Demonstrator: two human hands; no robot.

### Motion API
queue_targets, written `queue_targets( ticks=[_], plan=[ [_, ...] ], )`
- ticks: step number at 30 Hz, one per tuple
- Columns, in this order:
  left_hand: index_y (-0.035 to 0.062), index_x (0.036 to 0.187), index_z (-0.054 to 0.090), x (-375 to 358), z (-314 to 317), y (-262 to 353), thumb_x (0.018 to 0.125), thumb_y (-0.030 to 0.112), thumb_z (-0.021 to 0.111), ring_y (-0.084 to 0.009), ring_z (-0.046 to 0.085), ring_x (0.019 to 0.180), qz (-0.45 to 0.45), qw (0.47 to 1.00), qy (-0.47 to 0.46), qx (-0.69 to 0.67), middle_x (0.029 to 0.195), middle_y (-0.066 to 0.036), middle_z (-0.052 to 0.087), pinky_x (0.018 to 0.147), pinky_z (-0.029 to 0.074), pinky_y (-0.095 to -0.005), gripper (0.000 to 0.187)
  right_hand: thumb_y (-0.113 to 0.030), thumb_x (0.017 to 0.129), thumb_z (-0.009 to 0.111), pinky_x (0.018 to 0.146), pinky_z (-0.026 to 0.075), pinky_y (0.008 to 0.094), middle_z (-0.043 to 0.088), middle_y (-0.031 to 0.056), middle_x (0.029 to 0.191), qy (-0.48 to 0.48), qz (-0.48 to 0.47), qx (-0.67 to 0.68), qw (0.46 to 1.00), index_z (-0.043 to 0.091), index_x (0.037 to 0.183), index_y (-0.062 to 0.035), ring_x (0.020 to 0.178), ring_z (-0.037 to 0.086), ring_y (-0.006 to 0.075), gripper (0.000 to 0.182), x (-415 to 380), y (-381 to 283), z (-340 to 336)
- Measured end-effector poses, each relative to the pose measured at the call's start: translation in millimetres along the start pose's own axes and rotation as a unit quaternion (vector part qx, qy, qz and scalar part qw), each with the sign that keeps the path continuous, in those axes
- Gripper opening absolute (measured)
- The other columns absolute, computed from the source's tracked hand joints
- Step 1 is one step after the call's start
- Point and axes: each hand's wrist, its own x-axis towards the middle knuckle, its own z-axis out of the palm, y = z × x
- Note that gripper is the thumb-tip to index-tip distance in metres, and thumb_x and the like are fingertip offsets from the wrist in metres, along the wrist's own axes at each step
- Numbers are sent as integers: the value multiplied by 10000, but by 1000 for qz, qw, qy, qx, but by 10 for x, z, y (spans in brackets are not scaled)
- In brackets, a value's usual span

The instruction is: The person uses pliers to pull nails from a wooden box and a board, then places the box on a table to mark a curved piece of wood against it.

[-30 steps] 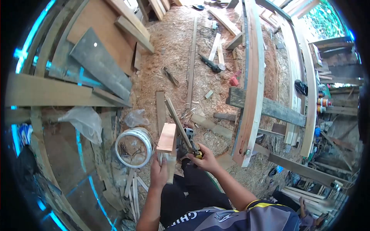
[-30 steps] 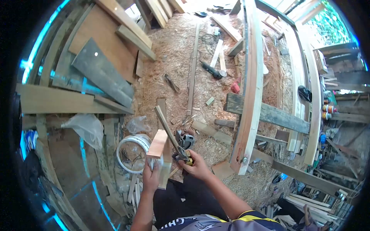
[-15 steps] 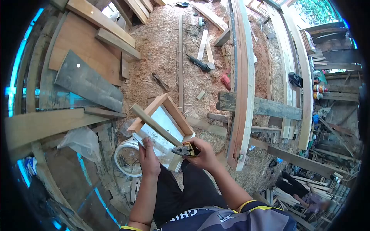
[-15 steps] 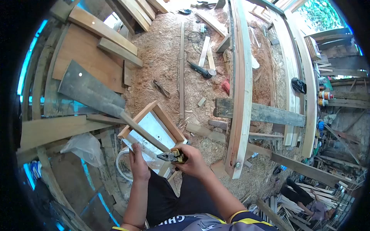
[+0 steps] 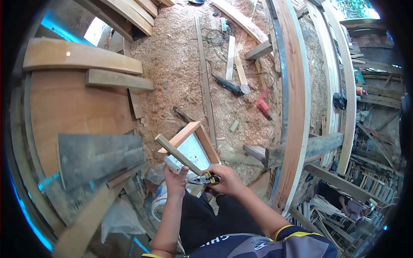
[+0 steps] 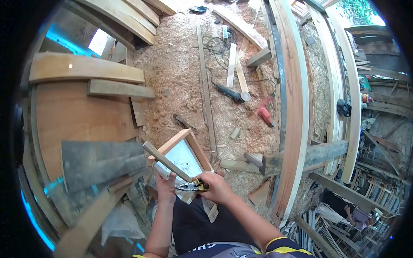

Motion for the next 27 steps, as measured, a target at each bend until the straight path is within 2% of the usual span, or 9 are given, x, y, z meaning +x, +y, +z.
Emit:
queue_targets(
  ticks=[3,7,14,15,19,22,24,25,27],
  plan=[
    [24,1317,581,570,127,432,734,168,1007,-183,707,1059,-28,997,-61,-24,1174,-45,714,915,584,-350,736,-99,748,865,869,566,403,724,117,1005,2,17,-9,1000,726,1098,-68,977,723,327,377,578,-205,-133],
    [5,1303,580,1023,322,1020,674,95,1024,-190,716,1057,-15,996,-52,65,1164,-54,724,959,590,-370,776,-88,735,854,862,564,423,717,131,1004,-14,5,4,1000,718,1097,-64,983,715,347,387,1234,-437,-386],
    [-6,1282,592,1497,621,1584,757,108,947,-188,710,1000,29,985,-80,148,1156,-76,712,925,579,-356,644,-73,728,837,850,561,440,714,134,990,17,-44,33,998,721,1103,-71,962,704,362,392,1880,-652,-675],
    [12,1313,585,1556,715,1592,768,171,901,-199,689,1035,31,984,-32,173,1204,-78,677,933,564,-364,650,-70,727,839,843,560,440,715,128,981,24,-44,35,998,725,1111,-74,952,704,359,401,1931,-711,-728],
    [6,1320,582,1781,1042,1775,767,169,903,-210,684,1051,2,989,32,144,1199,-80,677,935,565,-377,659,-70,732,856,802,562,417,725,116,970,35,-61,17,997,742,1106,-67,924,715,330,391,2240,-824,-1080],
    [1,1289,591,2002,1380,1962,778,84,891,-185,694,1033,22,995,4,99,1176,-71,695,922,574,-357,599,-53,694,850,820,562,439,714,115,964,12,-77,-35,996,731,1129,-72,939,704,350,451,2555,-915,-1488],
    [6,1311,578,2197,1625,2063,795,42,862,-187,695,1025,94,990,-45,100,1186,-64,689,911,580,-359,590,-48,685,851,811,562,443,709,116,958,-7,-116,-25,993,730,1139,-72,925,701,346,470,2811,-895,-1761],
    [4,1324,568,2306,1730,2155,804,3,834,-189,693,1031,82,985,-49,144,1190,-62,685,920,578,-355,584,-52,686,851,804,561,443,708,118,965,-2,-129,-23,991,730,1143,-79,916,699,342,473,2946,-918,-1909],
    [4,1331,568,2586,2053,2289,803,-2,829,-187,689,1044,67,989,-28,127,1190,-65,684,927,575,-353,588,-53,692,849,809,560,438,707,117,964,5,-112,-5,994,728,1146,-75,922,698,339,470,3191,-815,-2093]
  ],
)
